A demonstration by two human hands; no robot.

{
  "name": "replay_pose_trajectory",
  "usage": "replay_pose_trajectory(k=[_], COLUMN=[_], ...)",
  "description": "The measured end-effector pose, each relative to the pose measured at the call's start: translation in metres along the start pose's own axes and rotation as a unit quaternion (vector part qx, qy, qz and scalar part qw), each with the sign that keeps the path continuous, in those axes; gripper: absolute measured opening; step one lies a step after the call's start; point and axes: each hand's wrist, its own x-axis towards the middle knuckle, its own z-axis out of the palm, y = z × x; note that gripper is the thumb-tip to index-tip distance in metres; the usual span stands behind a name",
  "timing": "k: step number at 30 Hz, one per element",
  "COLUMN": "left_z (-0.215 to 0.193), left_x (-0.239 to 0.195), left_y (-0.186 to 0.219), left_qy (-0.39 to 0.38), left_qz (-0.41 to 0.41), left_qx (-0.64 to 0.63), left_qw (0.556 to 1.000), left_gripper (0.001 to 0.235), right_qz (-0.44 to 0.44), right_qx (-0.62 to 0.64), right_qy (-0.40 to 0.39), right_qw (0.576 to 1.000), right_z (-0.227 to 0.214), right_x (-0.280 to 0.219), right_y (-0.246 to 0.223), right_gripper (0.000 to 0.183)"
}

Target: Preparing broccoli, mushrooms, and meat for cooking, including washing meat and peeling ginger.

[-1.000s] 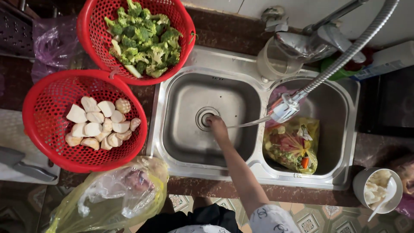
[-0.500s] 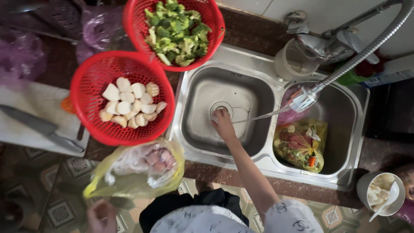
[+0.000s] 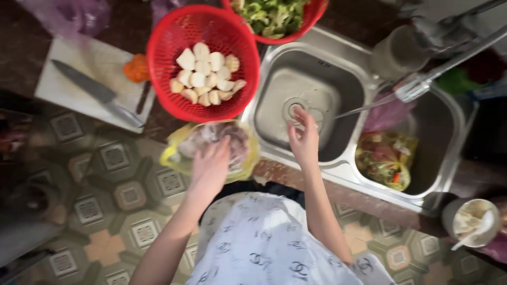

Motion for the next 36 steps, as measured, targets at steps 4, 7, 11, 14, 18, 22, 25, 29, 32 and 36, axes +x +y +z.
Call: replay_pose_trajectory(k=[4, 7, 11, 14, 18, 22, 25, 29, 32, 36], left_z=[0.044, 0.040, 0.030, 0.021, -0.010, -0.014, -0.020, -0.016, 0.024, 0.062], left_x=[0.018, 0.017, -0.002, -0.007, -0.004, 0.000, -0.002, -0.007, -0.001, 0.008], left_y=[-0.020, -0.050, -0.074, -0.071, -0.057, -0.060, -0.063, -0.051, -0.043, -0.037], left_qy=[-0.005, 0.032, -0.069, -0.050, -0.040, 0.021, 0.104, 0.097, 0.155, -0.167], left_qz=[-0.005, -0.041, -0.010, 0.064, 0.136, 0.157, 0.131, 0.135, 0.249, 0.146], left_qx=[0.058, 0.048, 0.020, 0.108, 0.235, 0.243, 0.232, 0.294, 0.005, 0.195], left_qw=[0.998, 0.998, 0.997, 0.991, 0.961, 0.957, 0.958, 0.941, 0.956, 0.956], left_gripper=[0.066, 0.075, 0.074, 0.052, 0.025, 0.020, 0.019, 0.027, 0.031, 0.076], right_qz=[-0.017, 0.045, 0.000, -0.053, -0.060, -0.096, -0.156, -0.254, -0.226, -0.122], right_qx=[0.230, 0.158, 0.010, -0.127, -0.412, -0.502, -0.403, -0.326, -0.267, -0.308], right_qy=[-0.286, -0.359, -0.428, -0.445, -0.333, -0.238, -0.163, -0.102, -0.191, -0.402], right_qw=[0.930, 0.919, 0.904, 0.885, 0.846, 0.826, 0.887, 0.905, 0.917, 0.854], right_z=[0.058, 0.106, 0.122, 0.113, 0.084, 0.044, 0.027, 0.046, 0.085, 0.166], right_x=[-0.050, -0.055, -0.053, -0.062, -0.064, -0.058, -0.057, -0.061, -0.049, -0.016], right_y=[-0.042, -0.022, 0.000, -0.004, -0.032, -0.042, -0.081, -0.093, -0.053, 0.053], right_gripper=[0.022, 0.022, 0.031, 0.037, 0.039, 0.039, 0.043, 0.035, 0.031, 0.033])
